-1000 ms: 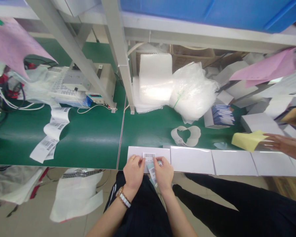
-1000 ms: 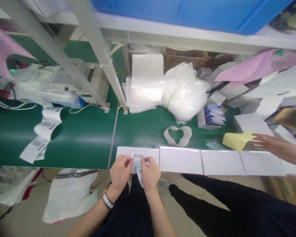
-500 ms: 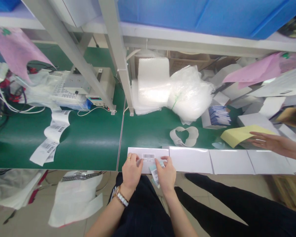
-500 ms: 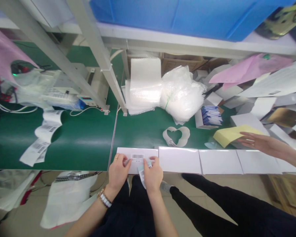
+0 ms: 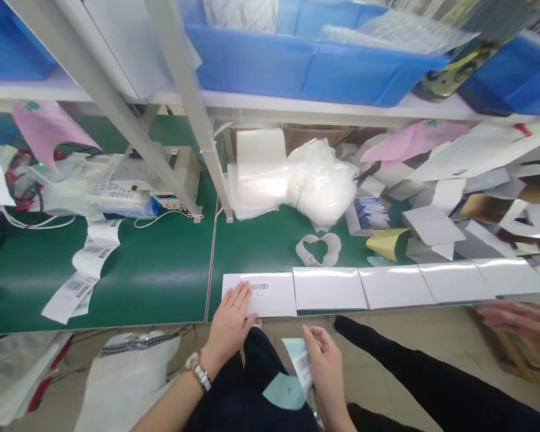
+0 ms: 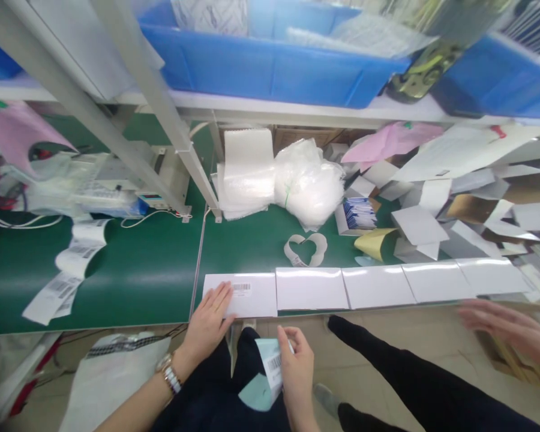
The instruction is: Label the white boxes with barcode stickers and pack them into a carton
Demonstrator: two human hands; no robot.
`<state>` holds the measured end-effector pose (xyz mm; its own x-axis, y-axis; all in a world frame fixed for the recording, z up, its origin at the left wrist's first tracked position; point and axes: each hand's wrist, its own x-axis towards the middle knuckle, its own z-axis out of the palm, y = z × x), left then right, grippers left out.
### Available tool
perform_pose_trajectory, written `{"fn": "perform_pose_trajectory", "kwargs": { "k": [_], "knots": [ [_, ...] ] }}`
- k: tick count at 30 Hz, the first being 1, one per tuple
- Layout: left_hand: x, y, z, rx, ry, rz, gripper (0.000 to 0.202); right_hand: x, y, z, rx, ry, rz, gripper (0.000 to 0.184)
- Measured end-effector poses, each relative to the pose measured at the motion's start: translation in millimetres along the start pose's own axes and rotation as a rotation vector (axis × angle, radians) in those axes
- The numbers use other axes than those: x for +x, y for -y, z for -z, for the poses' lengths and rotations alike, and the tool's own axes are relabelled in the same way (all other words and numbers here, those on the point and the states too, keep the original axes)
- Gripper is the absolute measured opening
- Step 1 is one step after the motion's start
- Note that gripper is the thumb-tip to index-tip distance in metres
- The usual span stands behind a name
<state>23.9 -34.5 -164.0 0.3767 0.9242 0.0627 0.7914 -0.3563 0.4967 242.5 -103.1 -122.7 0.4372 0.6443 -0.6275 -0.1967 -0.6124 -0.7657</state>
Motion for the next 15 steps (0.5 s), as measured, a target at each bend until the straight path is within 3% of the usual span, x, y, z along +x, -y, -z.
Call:
{"fn": "perform_pose_trajectory", "kwargs": {
  "k": [3,8,11,15],
  "knots": [
    [-11,-31,21.0,-0.354,-0.080,0.216,0.039,-4,13,0,-0.037,-0.076,0.154,0.047],
    [-23,-104,36.2,-1.125,0.297,0.391,0.030,-25,29,-10,-0.068,-0.195,0.336,0.045],
    [-28,-116,37.7,-1.283,0.330,0.499,0.035,-44,31,-11,0.053,-0.121,0.345,0.044],
    [-35,-111,48.5,-1.355,0.315,0.524,0.039,-71,15,1,0.285,0.135,0.241,0.041]
  ]
}}
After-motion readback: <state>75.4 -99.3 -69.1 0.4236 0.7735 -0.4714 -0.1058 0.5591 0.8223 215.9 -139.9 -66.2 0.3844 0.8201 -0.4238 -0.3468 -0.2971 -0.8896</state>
